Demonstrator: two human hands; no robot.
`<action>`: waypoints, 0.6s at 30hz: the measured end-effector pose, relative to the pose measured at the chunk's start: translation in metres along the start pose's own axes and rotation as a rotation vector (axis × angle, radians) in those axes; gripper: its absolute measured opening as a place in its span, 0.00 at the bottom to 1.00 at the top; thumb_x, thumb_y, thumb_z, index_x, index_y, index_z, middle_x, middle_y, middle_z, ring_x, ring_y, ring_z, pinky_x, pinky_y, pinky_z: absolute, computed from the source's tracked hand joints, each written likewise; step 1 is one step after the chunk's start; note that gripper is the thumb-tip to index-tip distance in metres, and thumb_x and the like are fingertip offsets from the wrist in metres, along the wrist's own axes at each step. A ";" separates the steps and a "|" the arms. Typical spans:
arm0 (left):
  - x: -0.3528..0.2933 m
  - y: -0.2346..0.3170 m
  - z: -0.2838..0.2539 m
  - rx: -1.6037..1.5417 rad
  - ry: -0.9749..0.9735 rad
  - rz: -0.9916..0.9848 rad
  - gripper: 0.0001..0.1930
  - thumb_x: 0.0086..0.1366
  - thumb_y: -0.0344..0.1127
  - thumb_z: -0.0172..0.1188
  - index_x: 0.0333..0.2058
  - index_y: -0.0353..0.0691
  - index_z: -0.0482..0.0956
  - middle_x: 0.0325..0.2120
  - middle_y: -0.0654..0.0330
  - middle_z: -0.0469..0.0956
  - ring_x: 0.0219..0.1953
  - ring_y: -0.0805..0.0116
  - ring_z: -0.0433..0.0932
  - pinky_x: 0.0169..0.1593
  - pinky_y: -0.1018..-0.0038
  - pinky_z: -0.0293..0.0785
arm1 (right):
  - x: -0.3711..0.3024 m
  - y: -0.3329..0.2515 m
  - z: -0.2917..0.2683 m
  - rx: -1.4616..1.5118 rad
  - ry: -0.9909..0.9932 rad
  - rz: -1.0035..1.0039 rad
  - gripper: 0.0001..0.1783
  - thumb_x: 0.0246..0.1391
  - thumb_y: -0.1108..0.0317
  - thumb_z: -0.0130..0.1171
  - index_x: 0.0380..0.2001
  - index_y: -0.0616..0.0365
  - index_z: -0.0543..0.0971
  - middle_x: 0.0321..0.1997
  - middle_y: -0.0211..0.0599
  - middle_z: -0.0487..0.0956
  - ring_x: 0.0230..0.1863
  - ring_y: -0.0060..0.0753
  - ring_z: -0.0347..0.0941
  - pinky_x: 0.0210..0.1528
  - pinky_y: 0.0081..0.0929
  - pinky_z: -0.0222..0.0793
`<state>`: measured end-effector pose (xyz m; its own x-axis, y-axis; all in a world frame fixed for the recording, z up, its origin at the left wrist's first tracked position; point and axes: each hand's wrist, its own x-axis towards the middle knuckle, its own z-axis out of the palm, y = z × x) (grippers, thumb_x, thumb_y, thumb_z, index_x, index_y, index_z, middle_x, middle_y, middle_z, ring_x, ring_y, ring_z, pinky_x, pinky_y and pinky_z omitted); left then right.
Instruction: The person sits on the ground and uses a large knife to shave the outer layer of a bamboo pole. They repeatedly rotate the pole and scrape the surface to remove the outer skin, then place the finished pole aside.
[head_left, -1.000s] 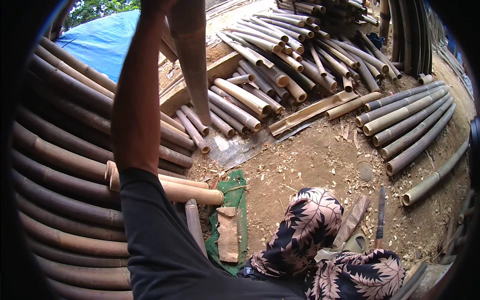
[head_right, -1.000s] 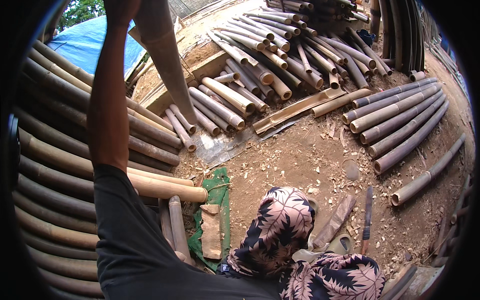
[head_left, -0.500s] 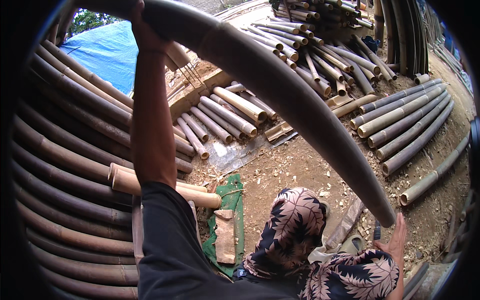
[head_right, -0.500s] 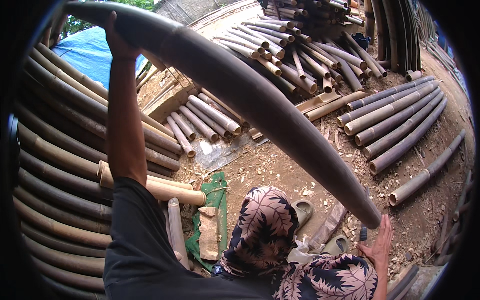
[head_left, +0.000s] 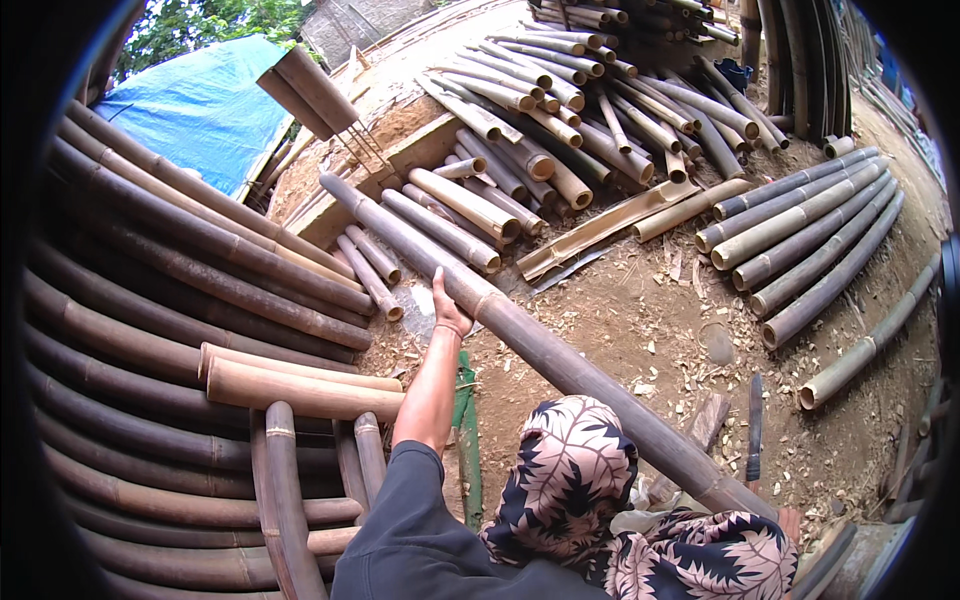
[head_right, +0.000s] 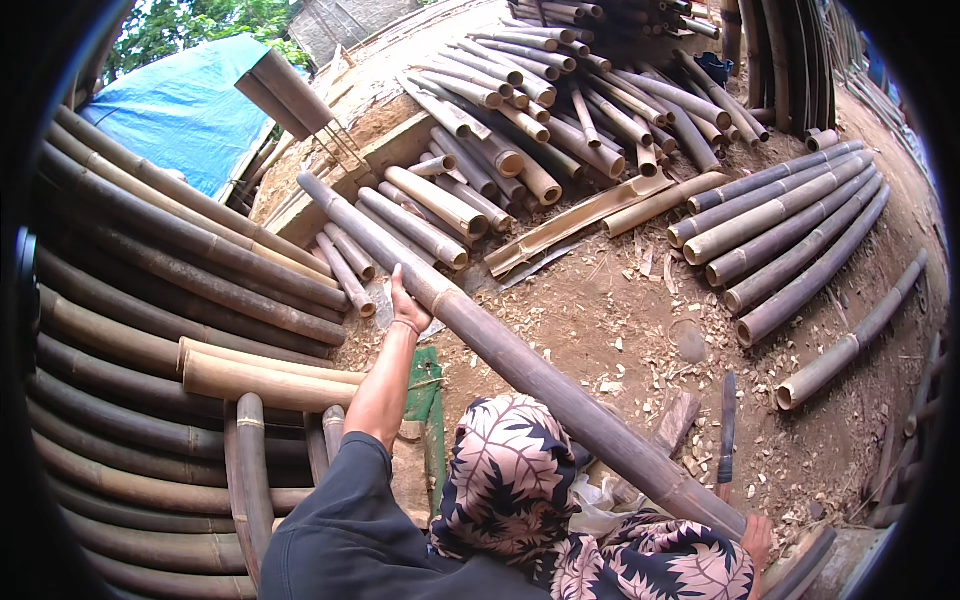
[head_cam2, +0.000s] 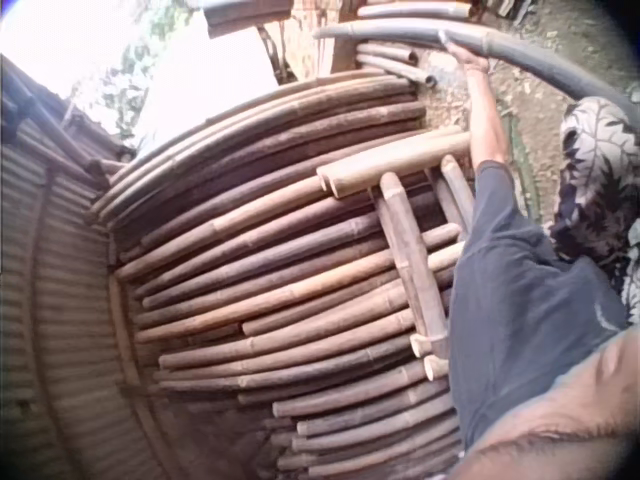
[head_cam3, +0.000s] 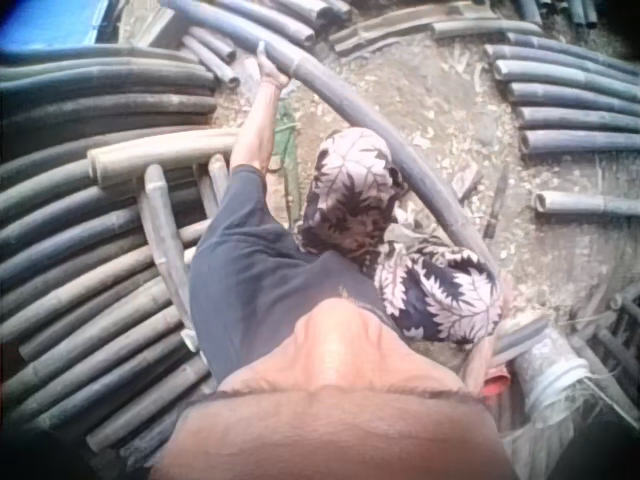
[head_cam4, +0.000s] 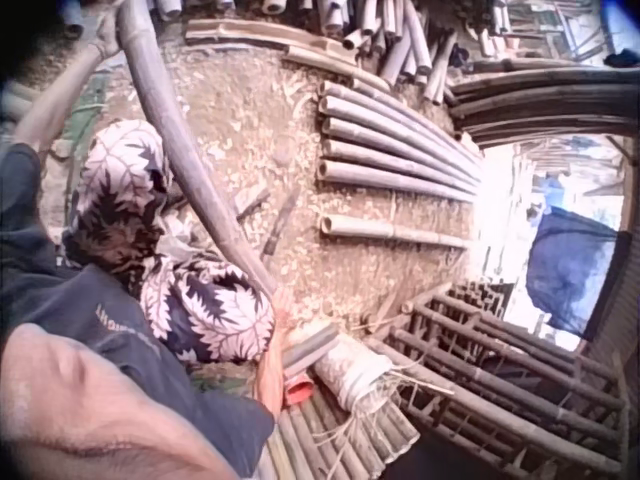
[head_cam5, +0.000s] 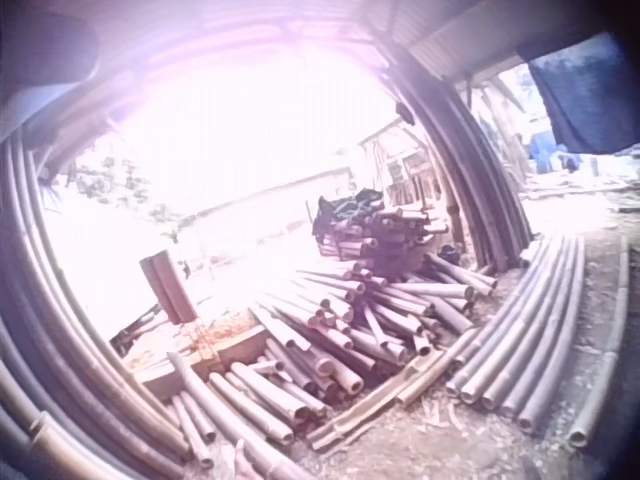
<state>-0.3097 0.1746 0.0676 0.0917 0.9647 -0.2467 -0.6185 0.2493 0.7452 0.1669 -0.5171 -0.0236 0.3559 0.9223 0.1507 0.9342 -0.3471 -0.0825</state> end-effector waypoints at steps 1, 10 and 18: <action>0.011 -0.012 -0.009 -0.006 0.041 -0.023 0.40 0.59 0.66 0.57 0.60 0.42 0.67 0.55 0.56 0.74 0.57 0.57 0.73 0.64 0.55 0.65 | -0.004 -0.002 0.011 -0.017 0.020 -0.013 0.25 0.45 0.75 0.58 0.50 0.60 0.71 0.44 0.50 0.74 0.46 0.56 0.73 0.46 0.45 0.71; 0.023 -0.045 -0.030 0.939 0.085 0.390 0.46 0.61 0.50 0.64 0.66 0.22 0.53 0.64 0.40 0.61 0.66 0.52 0.62 0.69 0.64 0.55 | 0.098 -0.105 0.000 0.209 -0.018 -0.061 0.43 0.28 0.57 0.73 0.52 0.62 0.71 0.48 0.50 0.75 0.47 0.54 0.74 0.48 0.47 0.70; -0.149 -0.201 0.121 2.019 -1.719 0.474 0.49 0.42 0.56 0.74 0.63 0.44 0.65 0.61 0.44 0.67 0.65 0.51 0.65 0.67 0.52 0.61 | 0.178 -0.179 0.040 0.392 -0.003 -0.203 0.41 0.39 0.56 0.76 0.54 0.61 0.68 0.47 0.43 0.71 0.49 0.43 0.70 0.52 0.40 0.68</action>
<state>-0.1046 -0.0094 0.0293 0.9422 -0.0024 -0.3351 0.0748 -0.9732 0.2174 0.0624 -0.2839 -0.0215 0.1655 0.9657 0.2000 0.9053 -0.0683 -0.4193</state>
